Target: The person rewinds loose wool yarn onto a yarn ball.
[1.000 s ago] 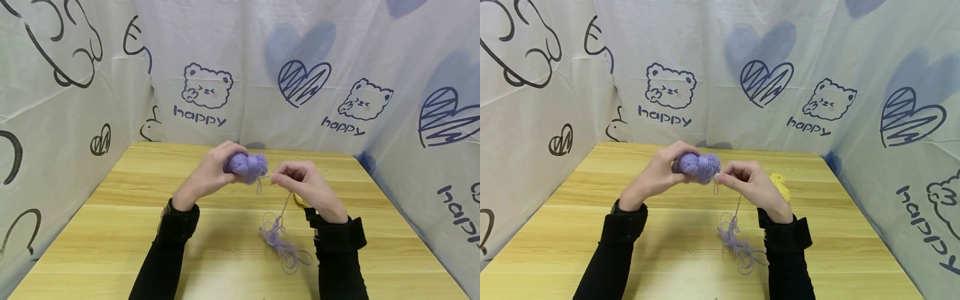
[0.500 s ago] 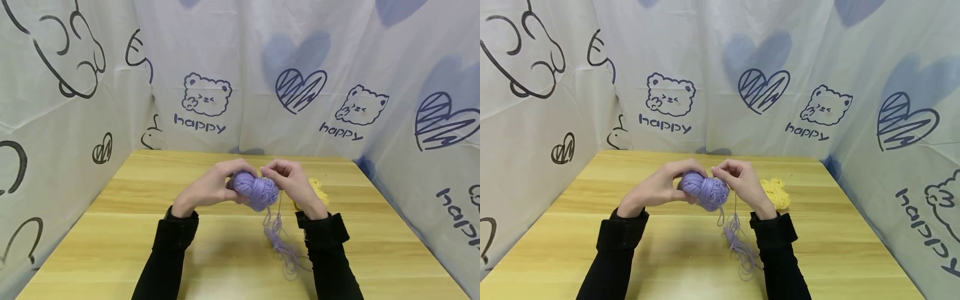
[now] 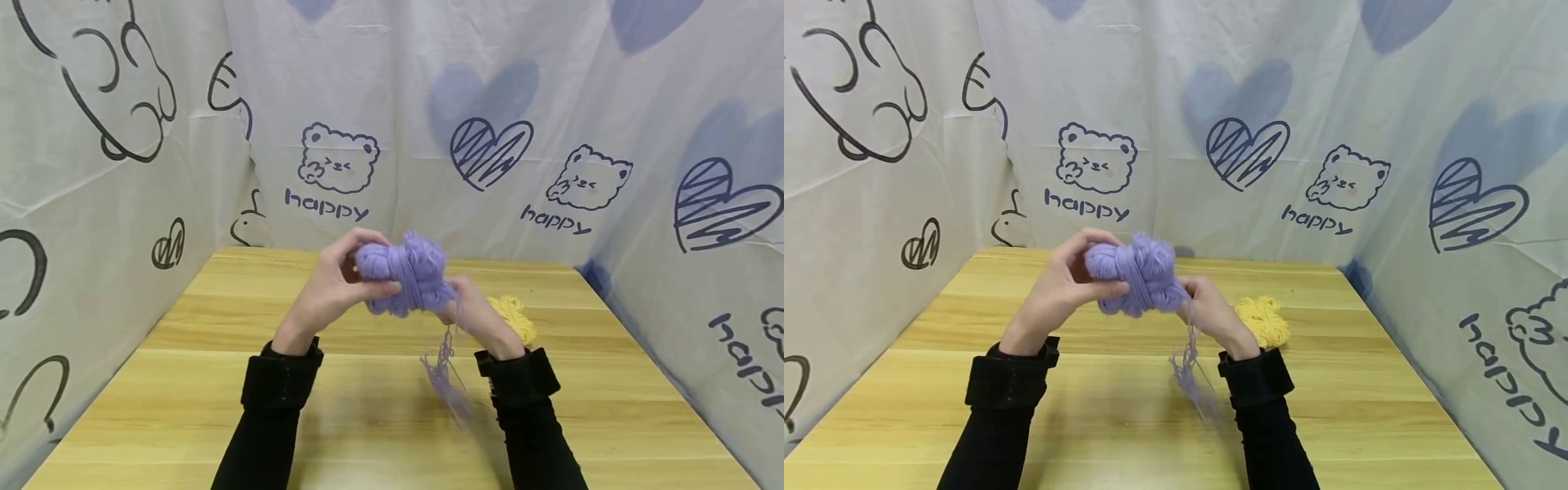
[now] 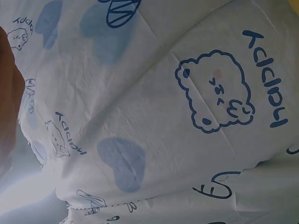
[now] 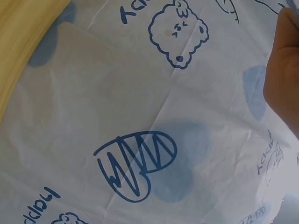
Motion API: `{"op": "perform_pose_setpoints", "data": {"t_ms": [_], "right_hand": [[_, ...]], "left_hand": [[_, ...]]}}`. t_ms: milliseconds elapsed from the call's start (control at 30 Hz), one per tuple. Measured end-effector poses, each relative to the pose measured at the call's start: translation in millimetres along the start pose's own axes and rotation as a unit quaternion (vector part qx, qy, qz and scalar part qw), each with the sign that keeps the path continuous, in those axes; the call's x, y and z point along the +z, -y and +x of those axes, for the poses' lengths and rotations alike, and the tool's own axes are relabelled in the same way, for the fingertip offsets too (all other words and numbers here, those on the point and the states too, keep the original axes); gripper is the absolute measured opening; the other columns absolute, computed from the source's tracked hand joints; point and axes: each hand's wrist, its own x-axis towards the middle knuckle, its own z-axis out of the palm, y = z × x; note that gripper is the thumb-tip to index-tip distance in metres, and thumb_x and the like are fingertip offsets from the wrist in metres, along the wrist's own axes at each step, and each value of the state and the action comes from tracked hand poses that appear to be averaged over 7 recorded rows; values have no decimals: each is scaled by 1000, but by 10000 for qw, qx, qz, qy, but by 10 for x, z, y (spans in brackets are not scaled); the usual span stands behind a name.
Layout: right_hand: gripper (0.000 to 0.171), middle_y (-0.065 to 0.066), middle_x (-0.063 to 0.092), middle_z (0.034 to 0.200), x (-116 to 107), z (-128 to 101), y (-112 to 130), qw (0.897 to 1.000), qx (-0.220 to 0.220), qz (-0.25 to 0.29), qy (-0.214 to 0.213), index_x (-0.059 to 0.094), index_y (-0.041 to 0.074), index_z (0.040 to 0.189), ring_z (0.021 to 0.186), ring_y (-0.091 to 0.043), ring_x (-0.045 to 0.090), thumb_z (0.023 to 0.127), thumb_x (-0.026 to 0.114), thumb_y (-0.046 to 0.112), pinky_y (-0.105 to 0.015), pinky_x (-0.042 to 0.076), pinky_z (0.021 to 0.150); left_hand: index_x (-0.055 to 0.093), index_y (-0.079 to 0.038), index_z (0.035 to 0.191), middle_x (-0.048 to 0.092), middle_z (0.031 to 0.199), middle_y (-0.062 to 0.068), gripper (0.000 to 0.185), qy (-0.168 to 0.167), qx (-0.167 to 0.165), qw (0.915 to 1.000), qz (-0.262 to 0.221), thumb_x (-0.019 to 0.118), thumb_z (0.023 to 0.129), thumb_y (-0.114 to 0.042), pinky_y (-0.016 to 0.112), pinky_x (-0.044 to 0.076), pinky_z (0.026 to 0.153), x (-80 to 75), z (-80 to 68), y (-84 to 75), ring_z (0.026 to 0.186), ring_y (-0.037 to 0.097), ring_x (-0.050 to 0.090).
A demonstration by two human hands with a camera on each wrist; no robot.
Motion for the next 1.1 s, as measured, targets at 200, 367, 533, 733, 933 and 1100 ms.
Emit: {"op": "perform_pose_setpoints", "data": {"t_ms": [200, 367, 533, 733, 933, 1100], "right_hand": [[24, 2, 35, 60, 9, -21, 30, 9991, -271, -272, 172, 63, 6, 90, 51, -12, 29, 97, 59, 29, -28, 29, 49], [23, 0, 33, 67, -15, -124, 66, 9971, -467, -583, 153, 66, 11, 92, 60, -16, 30, 96, 60, 32, -31, 34, 57], [16, -2, 40, 68, -72, -247, 149, 9954, -746, -570, 209, 70, 12, 97, 59, -17, 32, 96, 61, 26, -31, 32, 56], [9, 1, 38, 64, -118, -374, 256, 9963, -853, -28, -43, 66, 8, 97, 54, -17, 32, 96, 60, 15, -33, 28, 50], [14, 1, 41, 67, -116, -372, 290, 9927, -1076, 81, -532, 63, 2, 100, 57, -16, 34, 97, 58, 15, -32, 30, 52], [15, 0, 40, 69, -105, -306, 255, 9894, -1185, -53, -842, 63, 5, 102, 60, -17, 34, 97, 59, 18, -31, 32, 57]], "left_hand": [[51, -7, 121, 55, 114, 10, 50, -1052, -83, 9941, 229, 77, 79, -1, 37, 56, 83, -14, 25, -1, 99, 24, 62], [52, -6, 120, 55, 117, 10, 49, -1286, 55, 9891, 720, 78, 79, -2, 36, 55, 85, -1, 50, 52, 103, 22, 59], [53, -6, 119, 57, 118, 12, 51, -1071, 7, 9844, 1399, 80, 76, -1, 38, 56, 81, 26, 64, 130, 105, 24, 59], [57, -2, 119, 61, 120, 15, 59, -333, 21, 9695, 2428, 80, 67, 9, 41, 52, 92, 81, 63, 188, 109, 29, 60], [60, -6, 115, 64, 116, 9, 56, 972, 225, 9595, 2634, 78, 65, 12, 38, 51, 95, 108, 35, 179, 109, 23, 61], [61, -9, 113, 64, 116, 5, 53, 1614, 269, 9598, 2279, 78, 67, 11, 32, 51, 92, 87, 18, 143, 107, 18, 60]]}}
